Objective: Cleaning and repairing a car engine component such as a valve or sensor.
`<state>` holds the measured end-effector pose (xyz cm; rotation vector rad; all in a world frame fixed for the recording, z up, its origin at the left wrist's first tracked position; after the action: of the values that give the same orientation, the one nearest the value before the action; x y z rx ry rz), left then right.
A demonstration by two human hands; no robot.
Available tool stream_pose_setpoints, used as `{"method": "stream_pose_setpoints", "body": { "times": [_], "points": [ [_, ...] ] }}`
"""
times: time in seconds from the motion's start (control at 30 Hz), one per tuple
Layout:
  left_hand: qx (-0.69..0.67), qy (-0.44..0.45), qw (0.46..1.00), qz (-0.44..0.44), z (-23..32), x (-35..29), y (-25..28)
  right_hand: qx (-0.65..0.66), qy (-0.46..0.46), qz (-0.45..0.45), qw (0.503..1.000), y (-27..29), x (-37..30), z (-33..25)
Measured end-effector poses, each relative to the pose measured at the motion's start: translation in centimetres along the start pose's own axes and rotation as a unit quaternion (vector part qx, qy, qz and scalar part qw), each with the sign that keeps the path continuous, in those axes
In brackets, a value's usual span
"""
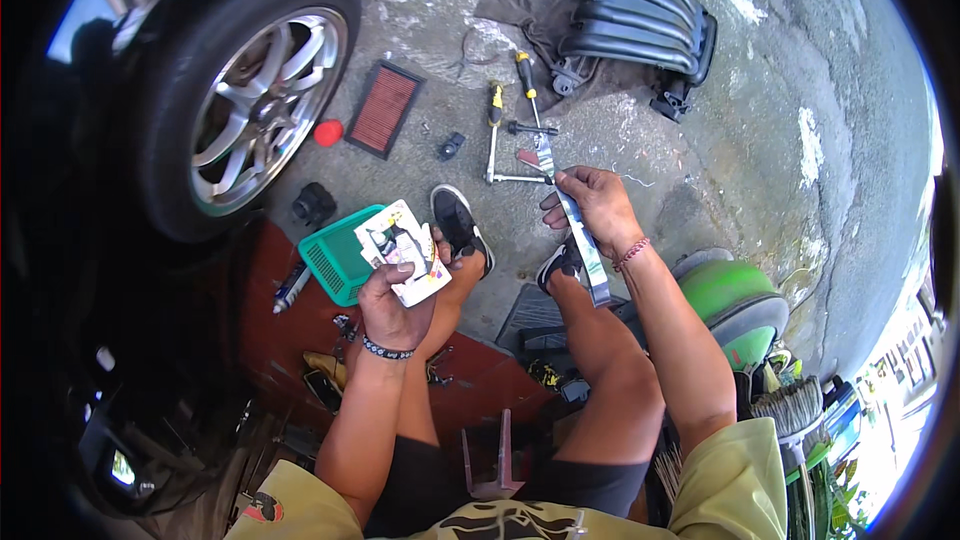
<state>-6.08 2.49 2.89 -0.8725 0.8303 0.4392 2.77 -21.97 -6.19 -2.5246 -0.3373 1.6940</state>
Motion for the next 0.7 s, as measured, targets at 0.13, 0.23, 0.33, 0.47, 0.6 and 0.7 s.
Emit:
{"method": "stream_pose_setpoints", "body": {
  "times": [0.13,0.23,0.33,0.47,0.6,0.7],
  "points": [
    [0.067,0.002,0.998,-0.006,0.1,3.1,0.9,-0.005,-0.024,-0.010,1.000,2.1,6.2,3.7],
    [0.177,-0.001,0.984,0.033,1.2,4.1,1.0,-0.003,-0.038,-0.020,0.999,4.4,10.7,6.9],
    [0.230,-0.002,0.973,-0.005,2.2,5.5,0.6,0.018,-0.074,-0.013,0.997,7.5,14.5,10.6],
    [0.307,-0.063,0.950,0.002,2.5,8.4,0.0,0.025,-0.089,0.002,0.996,10.6,18.0,14.9],
    [0.322,-0.120,0.939,-0.029,2.4,12.0,-0.7,-0.030,-0.021,0.063,0.997,13.3,18.9,17.6],
    [0.336,-0.145,0.927,-0.085,3.0,13.9,-1.2,0.083,-0.043,0.079,0.992,15.0,19.5,20.2]
  ]
}}
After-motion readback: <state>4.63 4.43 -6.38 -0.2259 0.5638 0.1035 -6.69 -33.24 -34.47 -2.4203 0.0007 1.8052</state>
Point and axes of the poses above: each hand's wrist, its own x-axis towards the middle knuckle, its own y-axis out of the back of the hand, z = x × y, the point moved 3 cm from there along x, towards the middle knuckle
